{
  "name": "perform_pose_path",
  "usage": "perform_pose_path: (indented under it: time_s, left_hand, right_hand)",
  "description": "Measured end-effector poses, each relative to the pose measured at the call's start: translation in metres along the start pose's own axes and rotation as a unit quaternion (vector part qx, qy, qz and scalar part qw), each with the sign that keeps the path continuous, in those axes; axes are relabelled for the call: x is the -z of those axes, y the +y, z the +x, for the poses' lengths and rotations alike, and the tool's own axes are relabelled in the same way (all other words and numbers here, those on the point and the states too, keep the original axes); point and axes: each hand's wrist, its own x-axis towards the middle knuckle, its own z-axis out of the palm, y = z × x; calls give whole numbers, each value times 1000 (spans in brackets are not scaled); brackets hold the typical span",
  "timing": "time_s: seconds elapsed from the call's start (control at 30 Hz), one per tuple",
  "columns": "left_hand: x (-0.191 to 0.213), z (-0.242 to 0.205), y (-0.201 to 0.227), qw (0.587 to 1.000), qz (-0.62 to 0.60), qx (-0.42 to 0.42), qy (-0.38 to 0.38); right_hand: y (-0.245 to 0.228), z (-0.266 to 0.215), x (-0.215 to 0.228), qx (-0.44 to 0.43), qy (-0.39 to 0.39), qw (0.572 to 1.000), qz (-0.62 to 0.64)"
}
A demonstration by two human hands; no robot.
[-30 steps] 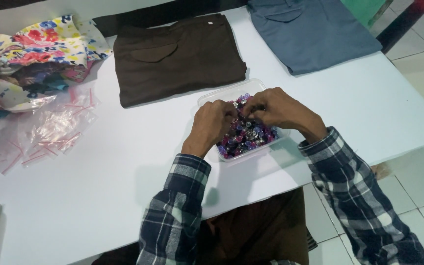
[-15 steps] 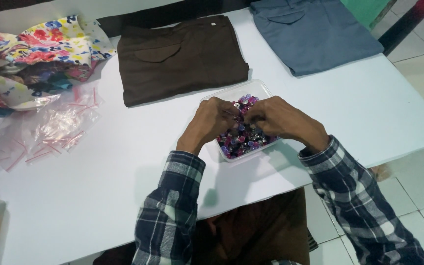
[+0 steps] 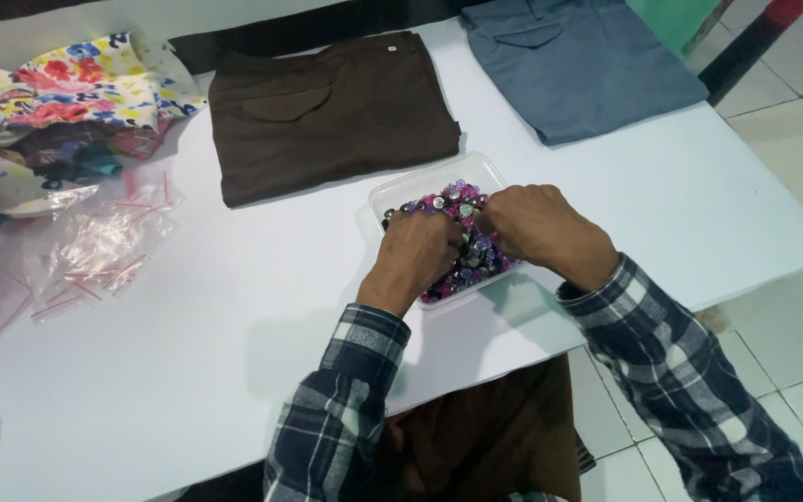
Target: The person picks up several small plastic pieces from a tray and places them into a clear plastic bag.
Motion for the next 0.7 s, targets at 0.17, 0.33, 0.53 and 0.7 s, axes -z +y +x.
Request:
perform_pose_path:
  time_s: [0.17,0.33,0.53,0.7]
  left_hand:
    - [8,-4,-2,993,-111,18,27]
    - [25,-15,2,974,-219,25,61]
    - [30,-17,1,946,-318,21,59]
    - [30,-16,0,930,-362,20,68]
  right_hand:
    - [13,32,-52,29,37,998,-49]
    - [0,9,-10,27,20,999,-19]
    - [-2,-26,41,4,23,939,342]
    - [17,-16,16,37,53,853,518]
